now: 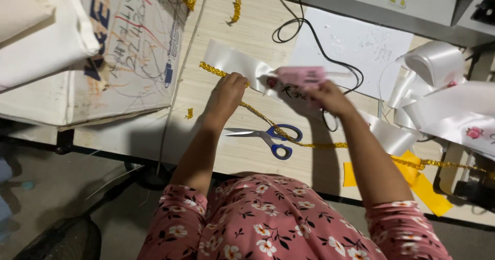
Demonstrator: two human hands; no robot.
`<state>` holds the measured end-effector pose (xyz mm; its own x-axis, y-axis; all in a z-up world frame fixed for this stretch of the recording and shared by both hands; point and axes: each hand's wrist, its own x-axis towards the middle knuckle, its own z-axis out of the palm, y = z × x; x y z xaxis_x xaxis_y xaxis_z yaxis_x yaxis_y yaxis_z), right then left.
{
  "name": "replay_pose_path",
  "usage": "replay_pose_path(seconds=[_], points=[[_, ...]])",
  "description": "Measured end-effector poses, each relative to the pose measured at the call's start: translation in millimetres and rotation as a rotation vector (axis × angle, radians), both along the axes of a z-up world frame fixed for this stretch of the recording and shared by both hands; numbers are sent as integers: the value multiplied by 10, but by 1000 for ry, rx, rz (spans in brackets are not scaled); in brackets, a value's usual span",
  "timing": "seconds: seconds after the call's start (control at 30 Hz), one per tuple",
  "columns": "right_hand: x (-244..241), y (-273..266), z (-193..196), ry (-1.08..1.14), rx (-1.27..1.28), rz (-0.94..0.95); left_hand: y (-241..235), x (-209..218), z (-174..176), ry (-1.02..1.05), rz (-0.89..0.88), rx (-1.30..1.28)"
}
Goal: The person decorates white satin sashes by applying gold tinsel trim to the edges. They use a hot glue gun to secure the tinsel, cut the trim with scissors, and handle multiple sashes on a cluttered work table.
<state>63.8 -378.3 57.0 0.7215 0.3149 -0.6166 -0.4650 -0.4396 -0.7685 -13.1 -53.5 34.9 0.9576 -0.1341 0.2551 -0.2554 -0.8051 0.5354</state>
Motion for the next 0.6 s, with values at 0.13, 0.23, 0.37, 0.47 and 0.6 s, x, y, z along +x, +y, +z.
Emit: replay_pose_path(seconds=[0.13,0.23,0.37,0.47,0.6], points=[[-60,367,-192,-22,-119,173,18,5,-24,79,48,-20],[-83,555,-53,-77,-58,226,20,7,61,104,56,-65],[-87,649,37,-78,-53,232,61,20,35,89,61,-52],[-71,672,27,-53,-72,199,124,43,82,92,-11,-30],[-52,693,-21,-54,-112,214,165,52,82,77,-47,0]])
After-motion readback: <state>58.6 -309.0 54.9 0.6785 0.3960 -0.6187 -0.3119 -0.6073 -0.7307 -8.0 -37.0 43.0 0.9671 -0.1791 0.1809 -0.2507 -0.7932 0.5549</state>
